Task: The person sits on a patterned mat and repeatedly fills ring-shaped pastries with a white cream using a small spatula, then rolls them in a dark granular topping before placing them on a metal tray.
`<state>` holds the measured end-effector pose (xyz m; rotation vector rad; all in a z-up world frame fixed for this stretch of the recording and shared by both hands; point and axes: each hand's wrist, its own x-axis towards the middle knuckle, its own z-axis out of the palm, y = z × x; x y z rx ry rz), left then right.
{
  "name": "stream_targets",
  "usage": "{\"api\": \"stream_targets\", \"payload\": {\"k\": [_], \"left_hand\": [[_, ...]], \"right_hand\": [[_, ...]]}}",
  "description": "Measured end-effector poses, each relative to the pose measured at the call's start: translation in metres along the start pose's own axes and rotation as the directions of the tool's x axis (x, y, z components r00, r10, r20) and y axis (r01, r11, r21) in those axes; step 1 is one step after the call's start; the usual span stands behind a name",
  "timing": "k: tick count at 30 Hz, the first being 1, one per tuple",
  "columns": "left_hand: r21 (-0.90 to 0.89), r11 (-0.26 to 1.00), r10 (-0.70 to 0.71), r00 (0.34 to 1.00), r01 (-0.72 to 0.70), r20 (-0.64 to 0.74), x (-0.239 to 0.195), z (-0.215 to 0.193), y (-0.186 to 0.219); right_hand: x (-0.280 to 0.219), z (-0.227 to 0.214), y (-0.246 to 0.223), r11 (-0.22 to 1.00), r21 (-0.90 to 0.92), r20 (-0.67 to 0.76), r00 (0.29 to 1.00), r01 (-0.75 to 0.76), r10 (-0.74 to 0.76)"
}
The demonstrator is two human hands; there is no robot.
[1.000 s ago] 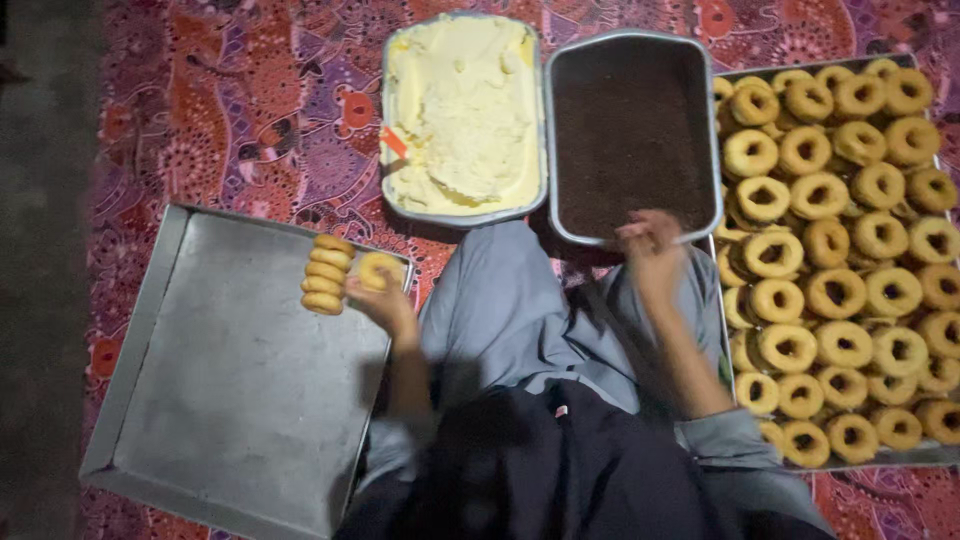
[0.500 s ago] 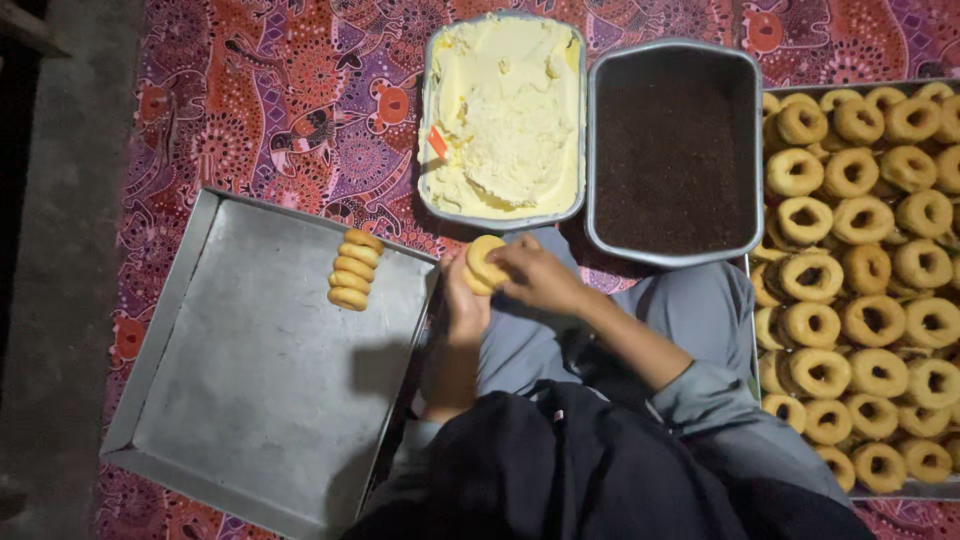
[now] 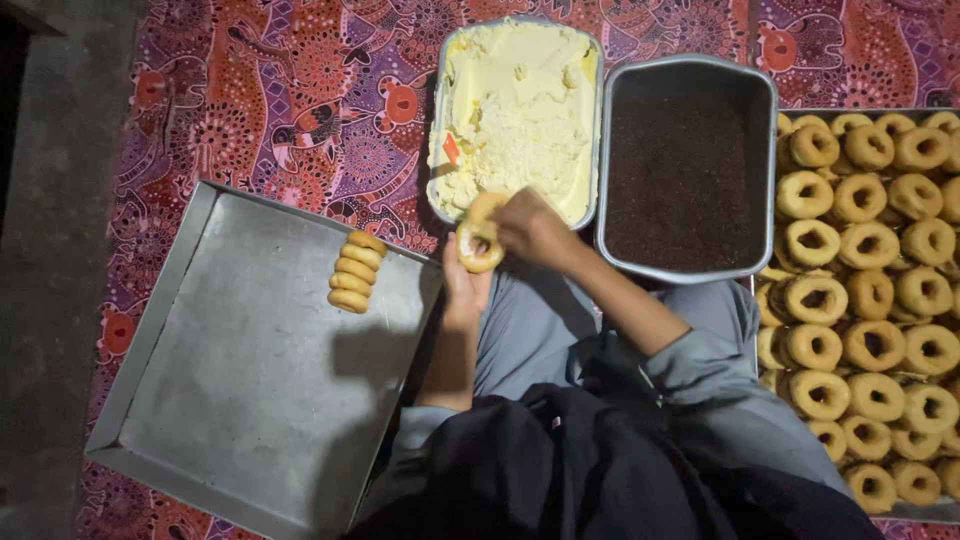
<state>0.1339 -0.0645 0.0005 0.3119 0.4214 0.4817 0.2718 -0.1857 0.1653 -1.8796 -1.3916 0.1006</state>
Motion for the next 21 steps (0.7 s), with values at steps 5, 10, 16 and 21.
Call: {"api": "stream_targets", "payload": {"k": [5, 10, 16, 21], "left_hand": [[-0.033, 0.999, 0.015, 0.989, -0.010, 0.148, -0.007, -0.005, -0.003], [-0.065, 0.996, -0.054, 0.999, 0.054, 0.002, -0.005, 0.005, -0.006], [0.020, 1.000, -0.015, 0.997, 0.014, 0.075, -0.016, 0.016, -0.007], [0.052, 0.999, -0.014, 0.983, 0.005, 0.182, -0.022, 0.026, -0.025]], "right_hand": [[0.005, -0.008, 0.015, 0.982, -0.100, -0.150, 0.978, -0.159, 0.143], [-0.008, -0.003, 0.004, 0.966, 0.178, 0.007, 0.981, 0.188, -0.192], [0.006, -0.027, 0.002, 0.916, -0.276, -0.138, 0.955, -0.291, 0.262], [-0.047, -0.018, -0.002, 0.988, 0.153, -0.076, 0.997, 0.005, 0.007]]}}
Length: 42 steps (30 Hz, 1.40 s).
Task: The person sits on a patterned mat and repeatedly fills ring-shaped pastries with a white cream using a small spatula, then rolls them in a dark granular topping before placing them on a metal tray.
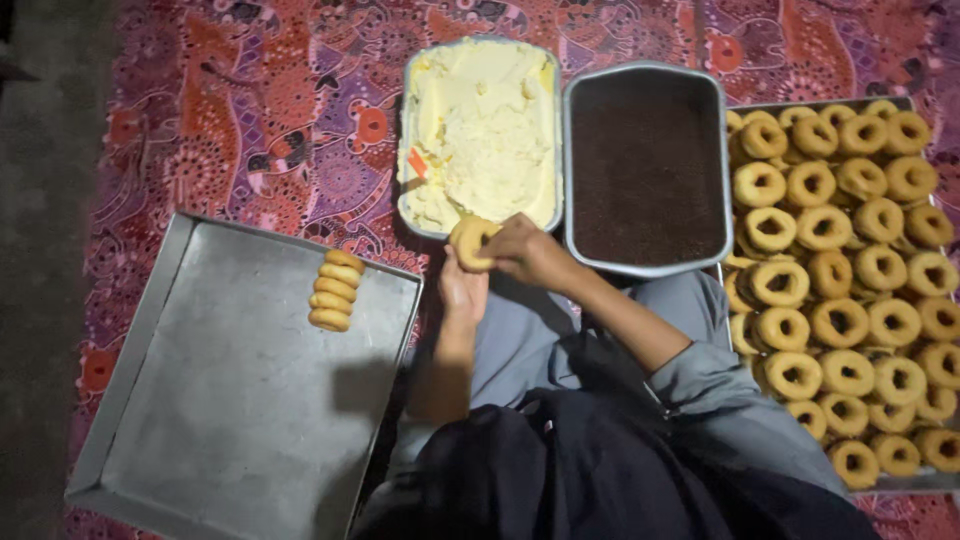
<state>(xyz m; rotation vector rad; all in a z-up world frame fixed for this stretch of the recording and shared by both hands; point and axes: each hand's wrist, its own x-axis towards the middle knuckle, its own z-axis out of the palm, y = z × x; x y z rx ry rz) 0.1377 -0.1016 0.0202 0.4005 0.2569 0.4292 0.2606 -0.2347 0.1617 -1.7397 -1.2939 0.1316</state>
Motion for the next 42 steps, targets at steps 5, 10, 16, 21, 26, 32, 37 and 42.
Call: {"api": "stream_targets", "payload": {"k": [5, 10, 16, 21, 26, 32, 37, 42], "left_hand": [[0.096, 0.976, -0.195, 0.981, 0.196, -0.014, 0.014, 0.035, -0.034], [0.871, 0.476, -0.161, 0.986, 0.120, -0.048, 0.041, 0.093, -0.112], [0.763, -0.289, -0.358, 0.805, -0.578, 0.474, 0.073, 0.127, -0.167], [0.999, -0.002, -0.170, 0.985, -0.038, 0.037, 0.079, 0.112, -0.193], [0.041, 0.827, -0.562, 0.827, 0.561, 0.008, 0.079, 0.087, -0.200], [0.178, 0.770, -0.615, 0.787, 0.613, -0.049, 0.081, 0.131, -0.193], [0.853, 0.318, -0.488, 0.843, 0.414, -0.227, 0.058, 0.190, -0.164], [0.896, -0.243, 0.008, 0.923, -0.371, 0.384, 0.028, 0.179, -0.115]], "right_hand": [[-0.073, -0.079, 0.074, 0.692, -0.415, -0.417, 0.800, -0.590, 0.431], [-0.156, -0.135, 0.159, 0.643, -0.341, -0.191, 0.720, -0.686, 0.667], [-0.190, -0.156, 0.165, -0.017, 0.962, 0.099, 0.290, -0.273, 0.952], [-0.178, -0.155, 0.119, 0.334, 0.899, -0.215, 0.380, -0.284, 0.900], [-0.140, -0.134, 0.059, 0.888, -0.280, -0.519, 0.836, -0.365, 0.180], [-0.112, -0.142, 0.040, 0.823, 0.198, -0.714, 0.497, -0.532, 0.493], [-0.165, -0.141, 0.069, 0.316, 0.947, -0.295, 0.239, -0.051, 0.925], [-0.315, -0.160, 0.028, 0.403, 0.902, -0.418, 0.078, 0.155, 0.905]]}}
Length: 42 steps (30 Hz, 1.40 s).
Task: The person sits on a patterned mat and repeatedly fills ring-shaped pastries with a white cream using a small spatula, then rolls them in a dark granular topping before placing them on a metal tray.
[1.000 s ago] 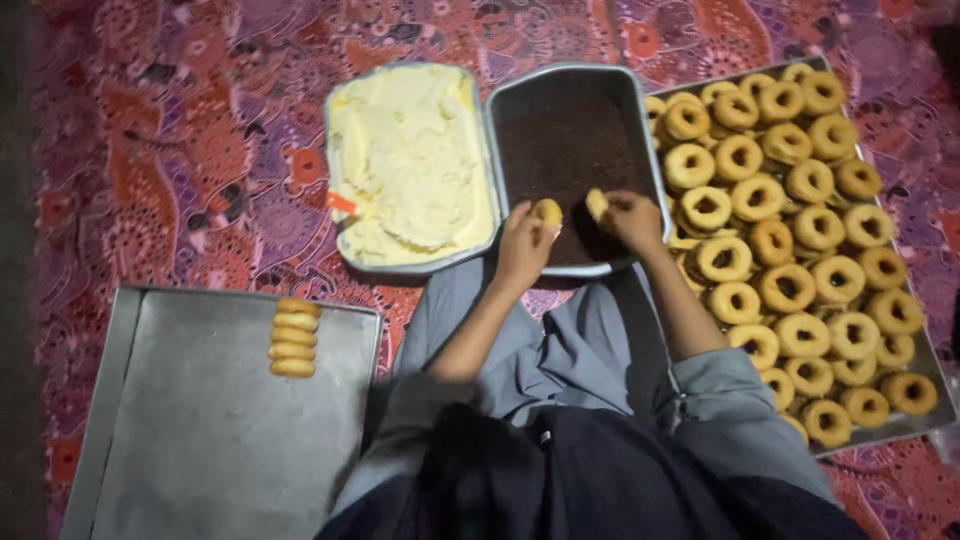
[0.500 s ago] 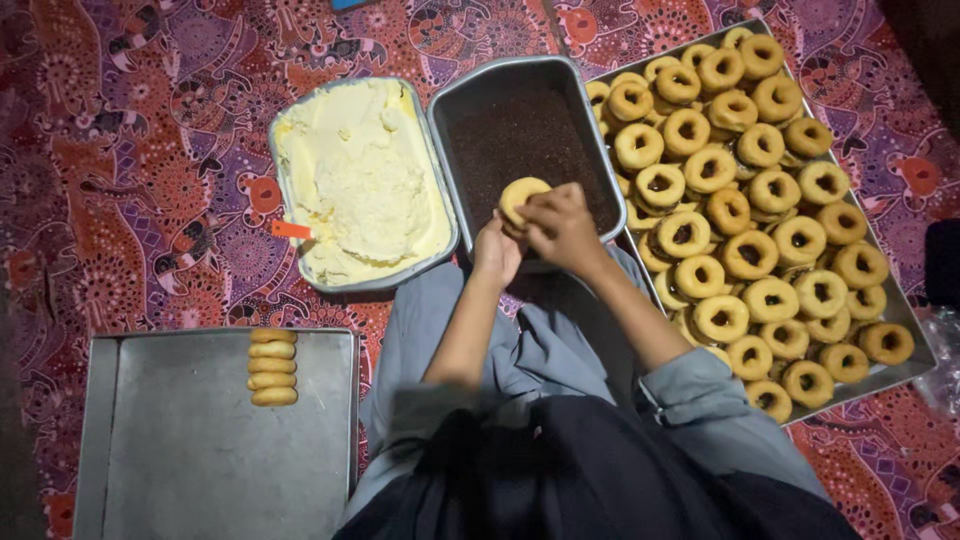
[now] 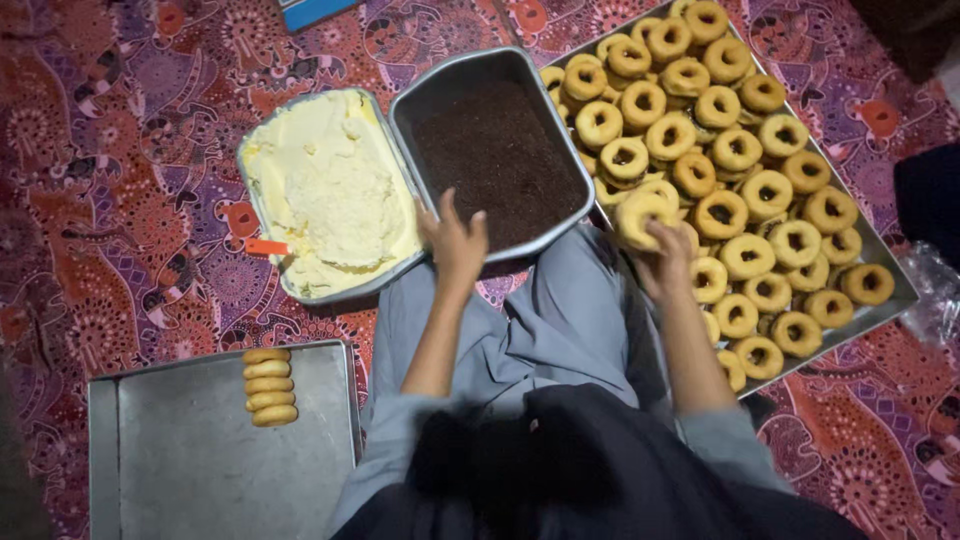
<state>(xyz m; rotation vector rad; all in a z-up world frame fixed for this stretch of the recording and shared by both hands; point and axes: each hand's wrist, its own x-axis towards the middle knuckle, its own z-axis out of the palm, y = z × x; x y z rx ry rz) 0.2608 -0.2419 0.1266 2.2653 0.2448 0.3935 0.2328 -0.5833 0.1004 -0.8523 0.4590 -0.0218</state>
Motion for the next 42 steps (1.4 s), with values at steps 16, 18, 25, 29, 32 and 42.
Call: {"api": "stream_targets", "payload": {"k": [16, 18, 25, 29, 32, 42], "left_hand": [[-0.024, 0.682, -0.367, 0.313, 0.731, -0.876, -0.229, -0.190, -0.276], [-0.058, 0.734, -0.400, 0.362, 0.676, -0.842, -0.223, -0.203, -0.289], [0.092, 0.691, -0.314, 0.412, 0.717, -0.855, -0.196, -0.222, -0.324], [-0.577, 0.783, -0.621, 0.226, 0.233, -0.751, -0.202, -0.197, -0.295], [-0.968, -0.049, -0.794, 0.597, -0.246, -0.111, -0.215, -0.149, -0.230], [-0.990, 0.095, -0.723, 0.690, 0.107, 0.006, -0.157, -0.130, -0.141]], "right_hand": [[-0.101, -0.167, -0.031, 0.455, -0.857, -0.442, 0.800, -0.242, -0.407], [-0.105, -0.159, -0.035, 0.096, -0.983, -0.184, 0.764, -0.159, -0.618], [-0.070, -0.059, -0.001, 0.003, -0.934, 0.227, 0.601, 0.357, -0.766], [-0.063, 0.053, 0.079, 0.516, -0.626, 0.357, 0.803, 0.585, -0.477], [-0.093, 0.128, 0.156, 0.668, -0.659, 0.611, 0.764, 0.346, 0.207], [-0.135, 0.220, 0.220, 0.600, -0.487, 0.851, 0.499, 0.635, 0.162]]}}
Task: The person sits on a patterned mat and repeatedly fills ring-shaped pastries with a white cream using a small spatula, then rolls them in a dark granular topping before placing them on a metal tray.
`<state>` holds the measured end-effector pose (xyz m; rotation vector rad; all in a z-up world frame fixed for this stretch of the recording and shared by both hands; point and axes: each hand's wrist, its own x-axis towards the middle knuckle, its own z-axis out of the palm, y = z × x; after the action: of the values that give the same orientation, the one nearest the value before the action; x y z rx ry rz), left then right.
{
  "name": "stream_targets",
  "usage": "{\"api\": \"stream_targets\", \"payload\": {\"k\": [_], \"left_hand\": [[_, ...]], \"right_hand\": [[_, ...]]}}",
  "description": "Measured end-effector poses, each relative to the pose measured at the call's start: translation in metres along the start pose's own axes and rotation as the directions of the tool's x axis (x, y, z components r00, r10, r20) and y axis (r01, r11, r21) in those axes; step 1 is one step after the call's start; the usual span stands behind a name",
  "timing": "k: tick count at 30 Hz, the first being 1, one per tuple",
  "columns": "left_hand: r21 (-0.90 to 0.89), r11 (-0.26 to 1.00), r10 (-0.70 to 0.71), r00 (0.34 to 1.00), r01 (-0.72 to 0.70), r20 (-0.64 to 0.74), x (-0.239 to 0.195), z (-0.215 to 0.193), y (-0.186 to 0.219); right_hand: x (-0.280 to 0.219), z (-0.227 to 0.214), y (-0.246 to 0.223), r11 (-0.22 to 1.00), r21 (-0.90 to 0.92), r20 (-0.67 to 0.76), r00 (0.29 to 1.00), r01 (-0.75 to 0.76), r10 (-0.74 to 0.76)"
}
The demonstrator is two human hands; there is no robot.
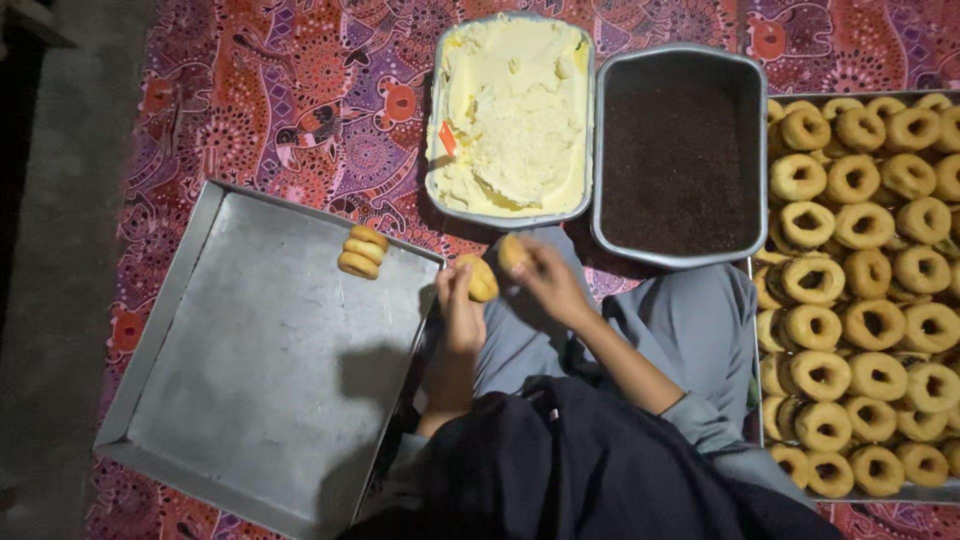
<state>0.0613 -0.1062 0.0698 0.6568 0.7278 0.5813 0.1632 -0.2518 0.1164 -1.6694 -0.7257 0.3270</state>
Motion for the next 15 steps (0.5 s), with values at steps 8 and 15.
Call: {"api": "stream_targets", "payload": {"k": [8, 15], "left_hand": [[-0.248, 0.945, -0.181, 0.972, 0.214, 0.149, 0.056, 0.002, -0.020], [-0.264, 0.923, -0.213, 0.942, 0.281, 0.258, 0.117, -0.001, -0.041]], "right_hand": [[0.142, -0.028, -0.029, 0.735, -0.634, 0.139, 0.970, 0.242, -0.200], [0.134, -0.021, -0.028, 0.871, -0.119, 0.432, 0.815, 0.477, -0.387]]}}
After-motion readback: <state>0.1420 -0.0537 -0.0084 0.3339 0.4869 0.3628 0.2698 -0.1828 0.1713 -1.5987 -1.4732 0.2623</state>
